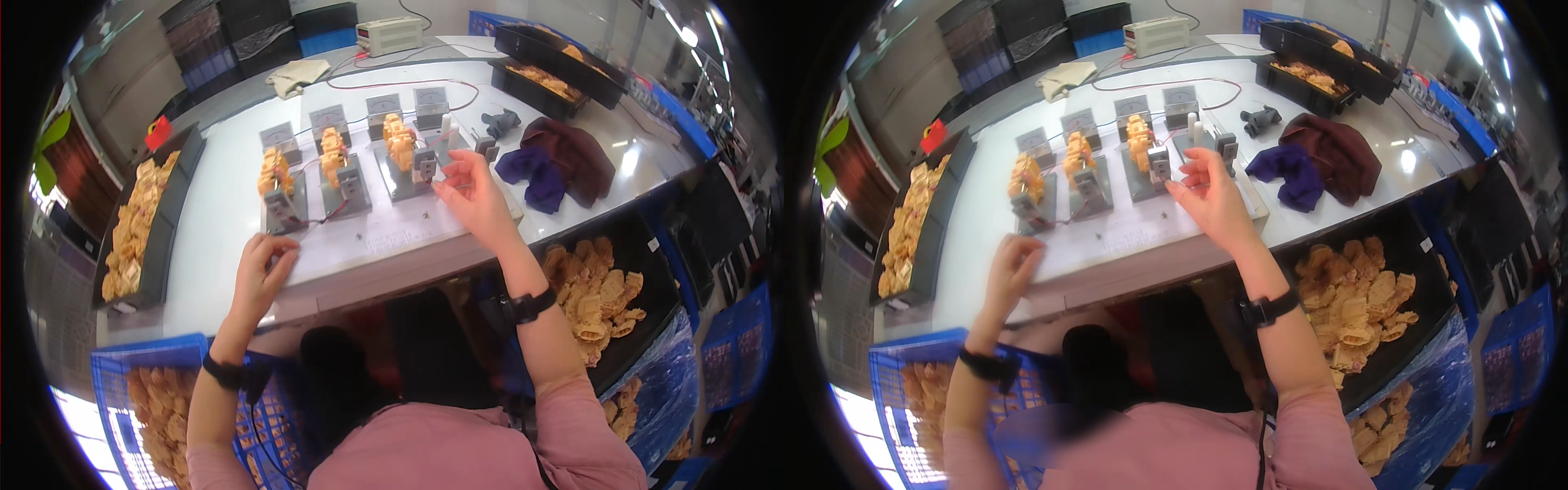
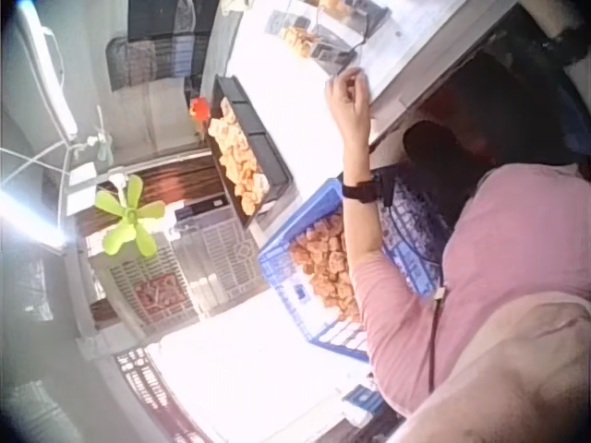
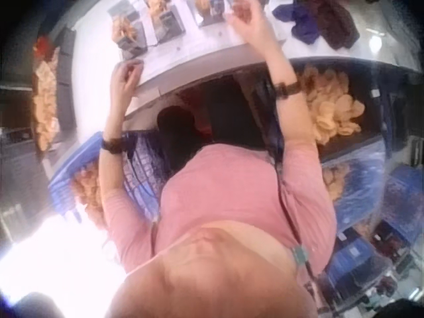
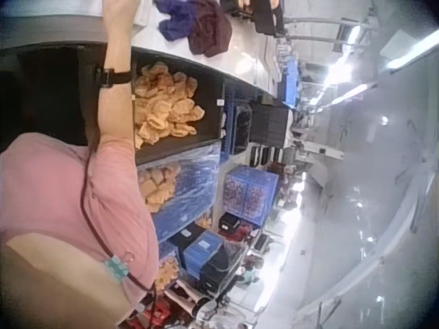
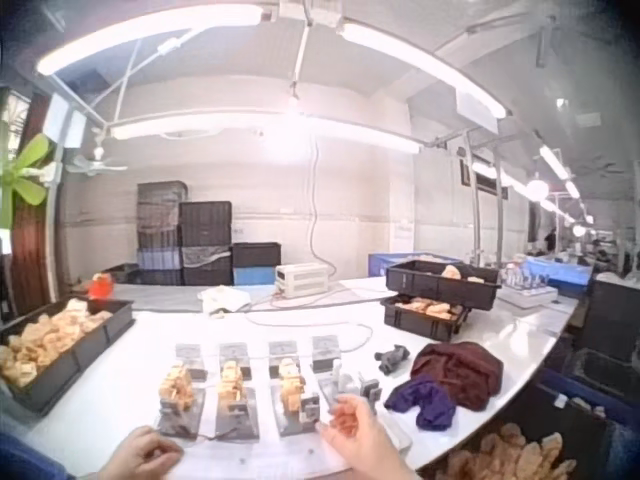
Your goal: Manually assemble and test plastic electronic component housings on a testing jig.
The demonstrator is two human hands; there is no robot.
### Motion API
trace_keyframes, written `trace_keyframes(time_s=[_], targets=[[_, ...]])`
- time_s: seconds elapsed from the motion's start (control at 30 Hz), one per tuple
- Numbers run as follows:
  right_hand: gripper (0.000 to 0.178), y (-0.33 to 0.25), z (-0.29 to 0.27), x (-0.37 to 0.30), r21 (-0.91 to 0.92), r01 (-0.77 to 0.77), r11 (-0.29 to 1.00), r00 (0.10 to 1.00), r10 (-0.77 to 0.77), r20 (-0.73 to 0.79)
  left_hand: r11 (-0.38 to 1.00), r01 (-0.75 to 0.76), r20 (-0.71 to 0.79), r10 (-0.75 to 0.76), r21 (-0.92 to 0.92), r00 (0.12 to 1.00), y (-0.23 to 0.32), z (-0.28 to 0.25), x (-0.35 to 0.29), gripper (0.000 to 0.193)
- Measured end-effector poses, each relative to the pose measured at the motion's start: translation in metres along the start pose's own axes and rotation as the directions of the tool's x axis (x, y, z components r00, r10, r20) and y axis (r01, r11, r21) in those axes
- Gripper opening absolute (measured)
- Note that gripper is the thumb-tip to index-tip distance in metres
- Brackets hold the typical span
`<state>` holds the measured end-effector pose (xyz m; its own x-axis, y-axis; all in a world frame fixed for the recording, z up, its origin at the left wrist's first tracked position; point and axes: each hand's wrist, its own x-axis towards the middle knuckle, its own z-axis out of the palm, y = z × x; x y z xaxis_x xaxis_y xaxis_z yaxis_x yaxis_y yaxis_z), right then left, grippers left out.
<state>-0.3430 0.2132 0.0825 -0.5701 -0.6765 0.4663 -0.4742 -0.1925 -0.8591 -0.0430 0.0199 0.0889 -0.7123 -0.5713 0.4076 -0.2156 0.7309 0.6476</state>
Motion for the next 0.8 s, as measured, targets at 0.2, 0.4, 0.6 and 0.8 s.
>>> trace_keyframes(time_s=[0.2, 0.4, 0.6, 0.8], targets=[[0.058, -0.001, 0.001, 0.005, -0.131, 0.109, 0.985, 0.994, -0.107, 0.024, 0.996, -0.087, -0.097, 0.088, 0.009, 0.991, -0.007, 0.003, 0.000, 0.012], [0.047, 0.010, -0.010, 0.008, -0.125, 0.076, 0.989, 0.996, -0.070, 0.055, 0.997, -0.053, -0.067, 0.049, -0.052, 0.997, -0.006, 0.006, 0.000, 0.016], [0.021, -0.004, -0.012, 0.004, -0.355, 0.294, 0.887, 0.922, -0.166, 0.349, 0.991, 0.009, -0.111, -0.024, -0.134, 0.994, -0.009, 0.008, -0.006, 0.017], [0.022, -0.005, -0.009, 0.000, -0.336, 0.146, 0.930, 0.957, -0.046, 0.287, 0.983, 0.066, -0.074, -0.080, -0.173, 0.994, -0.001, 0.005, -0.007, 0.017]])
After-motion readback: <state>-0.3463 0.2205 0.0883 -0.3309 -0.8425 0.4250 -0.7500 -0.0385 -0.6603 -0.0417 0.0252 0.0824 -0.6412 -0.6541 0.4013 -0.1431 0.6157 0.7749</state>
